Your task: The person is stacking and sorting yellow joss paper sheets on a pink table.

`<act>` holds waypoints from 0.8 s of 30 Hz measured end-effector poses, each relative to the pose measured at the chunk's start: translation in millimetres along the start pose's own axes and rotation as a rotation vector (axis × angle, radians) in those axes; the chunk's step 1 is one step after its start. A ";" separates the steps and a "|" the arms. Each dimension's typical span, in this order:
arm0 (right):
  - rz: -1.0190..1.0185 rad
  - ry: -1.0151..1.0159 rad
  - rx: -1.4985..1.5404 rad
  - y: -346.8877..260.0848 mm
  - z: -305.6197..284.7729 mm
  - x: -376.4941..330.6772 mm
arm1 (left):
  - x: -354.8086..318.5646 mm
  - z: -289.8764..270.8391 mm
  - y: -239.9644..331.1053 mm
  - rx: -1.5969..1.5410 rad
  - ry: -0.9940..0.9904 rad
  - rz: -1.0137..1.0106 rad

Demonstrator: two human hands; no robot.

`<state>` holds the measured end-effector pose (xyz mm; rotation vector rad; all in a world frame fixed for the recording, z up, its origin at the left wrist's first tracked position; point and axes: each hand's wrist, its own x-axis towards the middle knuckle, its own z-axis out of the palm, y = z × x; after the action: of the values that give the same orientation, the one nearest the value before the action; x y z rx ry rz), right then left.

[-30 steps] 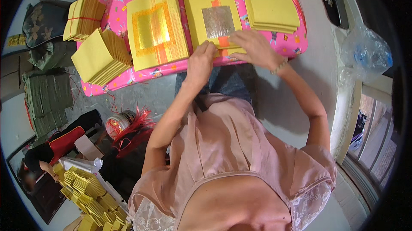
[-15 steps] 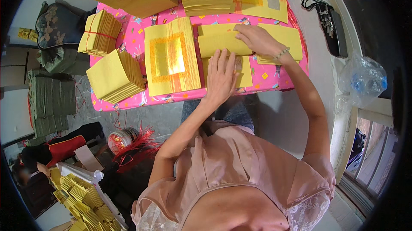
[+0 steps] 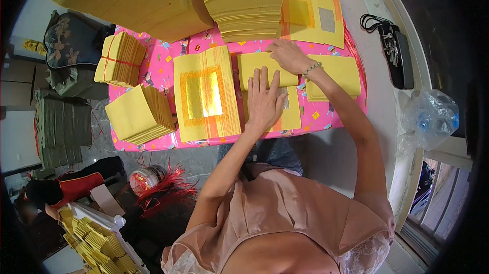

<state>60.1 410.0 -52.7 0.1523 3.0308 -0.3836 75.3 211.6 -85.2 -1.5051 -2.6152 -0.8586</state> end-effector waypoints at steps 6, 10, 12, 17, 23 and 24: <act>-0.016 0.009 0.012 1.2 4.7 4.1 | 4.1 4.3 -2.2 0.020 -0.009 -0.004; 0.004 -0.058 0.027 -3.6 -3.8 6.1 | 5.4 7.2 -3.9 0.024 0.011 -0.021; 0.016 -0.078 0.028 -4.6 -5.4 6.4 | 5.5 8.0 -4.3 0.021 0.015 -0.024; -0.016 -0.022 0.025 0.7 3.1 5.4 | 4.5 8.5 -5.2 0.007 0.029 -0.010; -0.008 0.004 -0.044 -11.0 -7.6 -3.6 | 4.8 12.4 -5.9 0.002 0.038 -0.010; 0.009 0.014 -0.100 -18.7 -14.5 -8.6 | 4.7 12.7 -6.6 0.002 0.036 -0.011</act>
<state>65.6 394.9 -33.3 0.1623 3.0534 -0.2298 70.7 218.6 -97.7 -1.4616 -2.6012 -0.8748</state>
